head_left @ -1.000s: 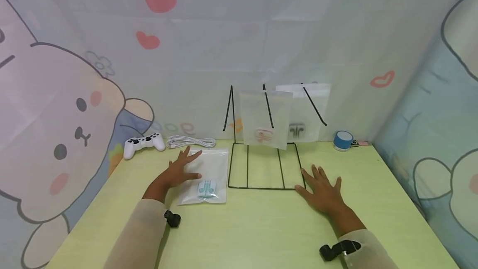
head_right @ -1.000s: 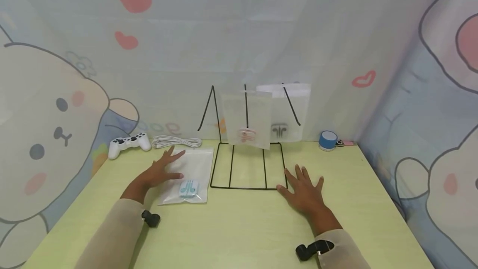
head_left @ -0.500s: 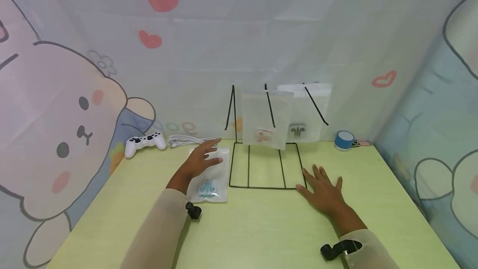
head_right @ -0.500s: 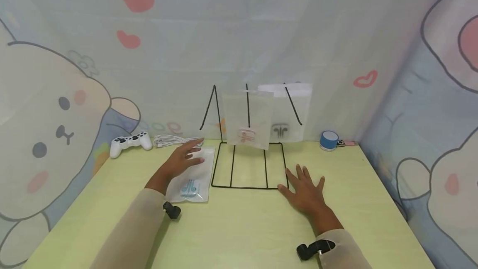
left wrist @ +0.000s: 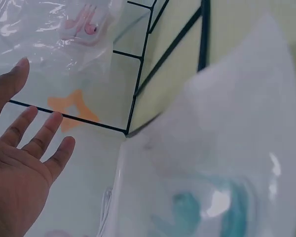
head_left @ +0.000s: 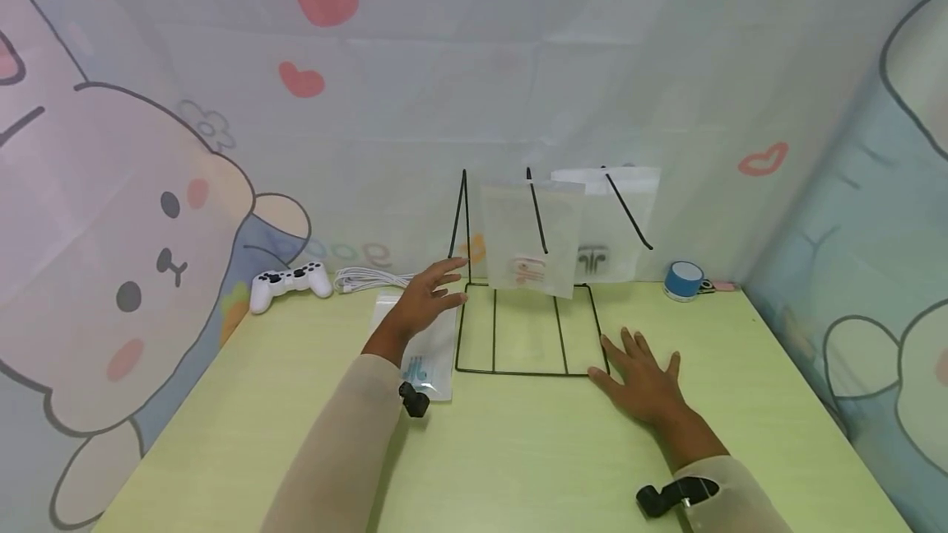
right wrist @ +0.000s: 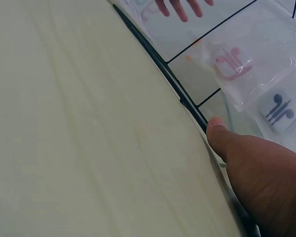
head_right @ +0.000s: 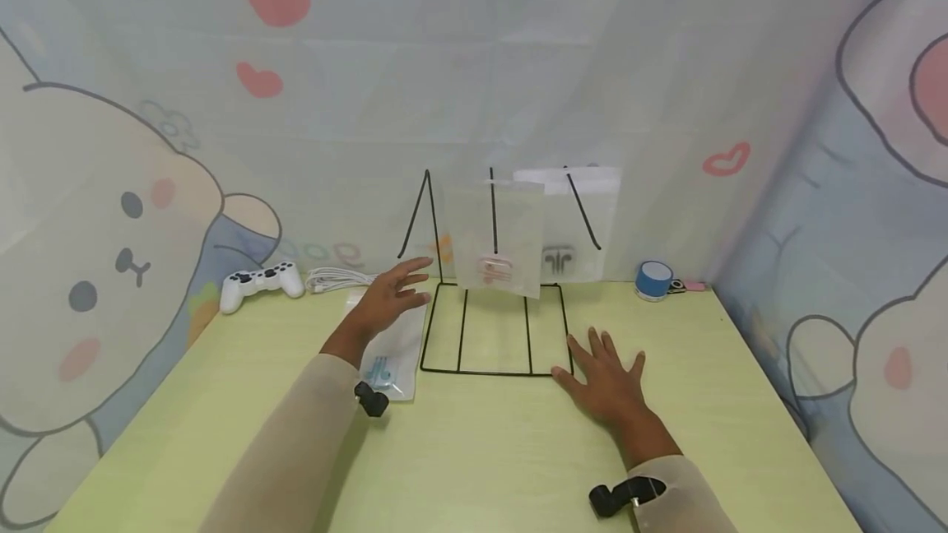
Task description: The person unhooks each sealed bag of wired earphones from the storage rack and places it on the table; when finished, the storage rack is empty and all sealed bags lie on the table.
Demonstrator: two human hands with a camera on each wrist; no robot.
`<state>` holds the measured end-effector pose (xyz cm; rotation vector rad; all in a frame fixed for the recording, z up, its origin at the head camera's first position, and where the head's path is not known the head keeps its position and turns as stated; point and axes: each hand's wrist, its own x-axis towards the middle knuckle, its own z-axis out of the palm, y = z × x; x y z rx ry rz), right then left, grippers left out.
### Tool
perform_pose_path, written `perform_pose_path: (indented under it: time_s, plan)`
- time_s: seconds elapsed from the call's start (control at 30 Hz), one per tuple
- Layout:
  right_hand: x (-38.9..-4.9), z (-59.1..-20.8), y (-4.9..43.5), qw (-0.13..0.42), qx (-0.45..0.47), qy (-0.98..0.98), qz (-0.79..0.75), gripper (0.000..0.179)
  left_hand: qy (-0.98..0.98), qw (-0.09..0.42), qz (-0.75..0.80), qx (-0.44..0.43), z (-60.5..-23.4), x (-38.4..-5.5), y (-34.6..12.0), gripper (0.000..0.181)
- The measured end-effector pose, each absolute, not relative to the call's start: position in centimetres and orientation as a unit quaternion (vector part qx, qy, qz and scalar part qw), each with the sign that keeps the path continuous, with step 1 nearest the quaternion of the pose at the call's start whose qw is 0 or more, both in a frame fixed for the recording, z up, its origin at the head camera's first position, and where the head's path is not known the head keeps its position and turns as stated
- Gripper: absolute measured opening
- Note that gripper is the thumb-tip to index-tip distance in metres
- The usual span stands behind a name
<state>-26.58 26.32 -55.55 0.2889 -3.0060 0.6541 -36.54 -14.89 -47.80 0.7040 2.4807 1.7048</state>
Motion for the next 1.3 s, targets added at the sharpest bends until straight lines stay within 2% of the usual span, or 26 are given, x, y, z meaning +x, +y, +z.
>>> perform_pose_path:
  time_s: [0.37,0.77,1.03,1.3]
  plan:
    - [-26.6,-55.5,26.4,0.021,0.092,-0.973,0.211,0.082,0.796,0.004,0.551,0.250,-46.8,-37.8,-12.7,0.065]
    - [-26.4,-55.4,26.2,0.022,0.090,-0.974,0.207,0.081,0.783,0.021,0.574,0.237,-45.4,-38.7,-10.9,0.065]
    - [-26.5,-55.4,26.1,0.024,0.091,-0.974,0.206,0.081,0.796,0.054,0.559,0.225,-44.4,-38.9,-10.2,0.064]
    - [-26.3,-55.3,26.1,0.022,0.090,-0.973,0.212,0.081,0.798,0.041,0.537,0.271,-43.7,-38.6,-9.3,0.058]
